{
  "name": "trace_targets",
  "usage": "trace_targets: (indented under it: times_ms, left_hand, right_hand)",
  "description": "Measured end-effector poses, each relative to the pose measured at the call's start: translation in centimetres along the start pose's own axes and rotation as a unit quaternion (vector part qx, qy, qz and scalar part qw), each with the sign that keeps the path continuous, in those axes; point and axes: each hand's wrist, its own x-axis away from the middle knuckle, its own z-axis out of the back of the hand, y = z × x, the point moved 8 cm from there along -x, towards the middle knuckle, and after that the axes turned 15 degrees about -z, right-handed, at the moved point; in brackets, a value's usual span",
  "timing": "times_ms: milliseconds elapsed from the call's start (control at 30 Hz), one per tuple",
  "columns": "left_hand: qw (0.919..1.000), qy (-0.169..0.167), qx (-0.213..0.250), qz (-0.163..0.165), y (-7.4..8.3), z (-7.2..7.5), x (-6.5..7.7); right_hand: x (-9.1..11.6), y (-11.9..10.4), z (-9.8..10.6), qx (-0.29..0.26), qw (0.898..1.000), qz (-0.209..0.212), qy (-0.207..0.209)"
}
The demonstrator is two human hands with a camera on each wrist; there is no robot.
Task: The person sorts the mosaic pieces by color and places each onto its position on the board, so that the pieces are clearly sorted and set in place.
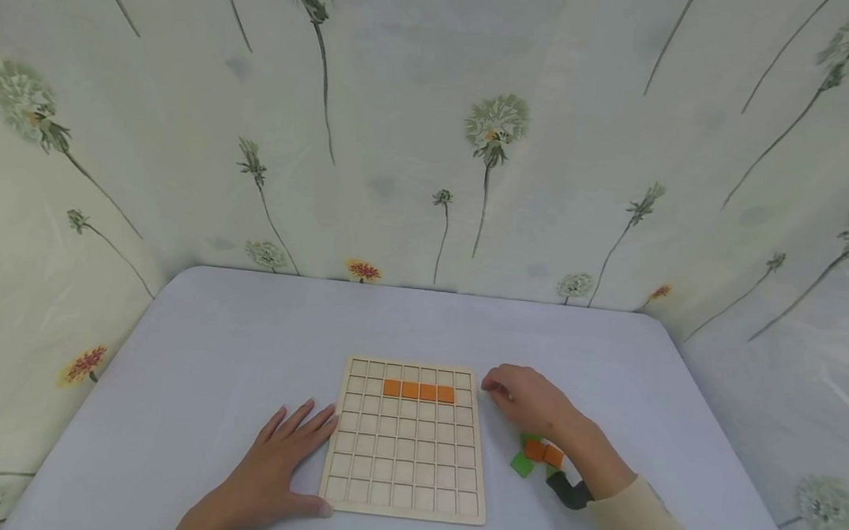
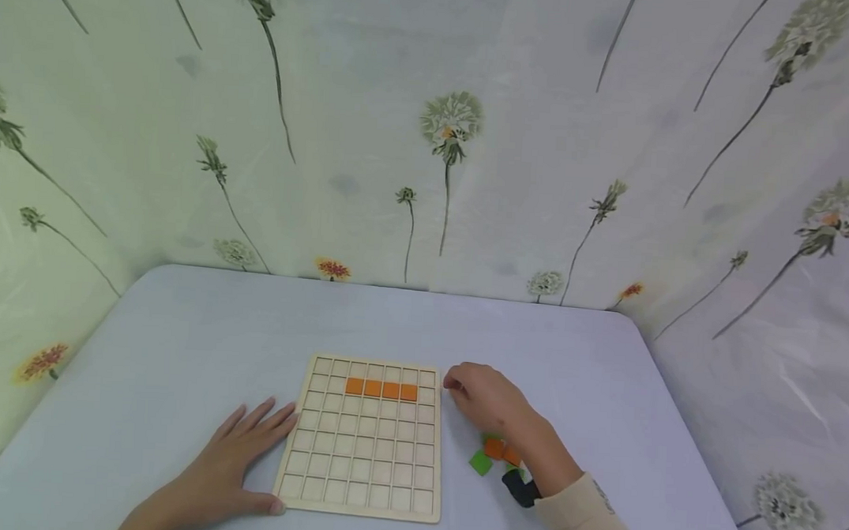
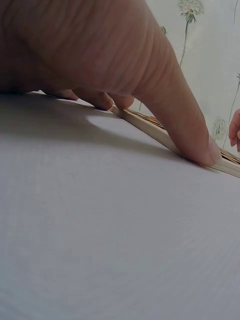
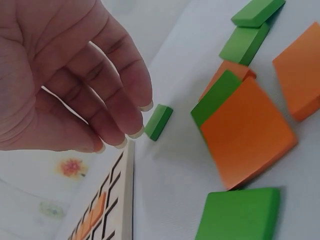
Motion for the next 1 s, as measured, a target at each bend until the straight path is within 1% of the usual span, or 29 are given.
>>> trace_targets:
  times_ms: [267,500,733,1000]
  left_hand:
    - [1.0,0.004,-0.004,-0.001,-0.1,0.0,0.0]
    - [1.0,0.007,-0.004,-0.003,-0.1,-0.2,0.1]
    - [1.0,0.005,-0.007,-0.004,-0.1,-0.3,0.0]
    - [0.9995,0.019,-0.013,-0.02,0.2,0.0,0.1]
  right_hand:
    - [1.4,1.3,0.5,-0.013,1.0,0.0,-0.009]
    - [2.6,3.2,0.8,-0.012,0.999,-0.033,-0.022]
    - [3.7,4.8,0.7,-0.002,0.998,-0.052,-0.04]
    - [4.4,6.0,0.4,-0.007,0.995,-0.083,-0.05]
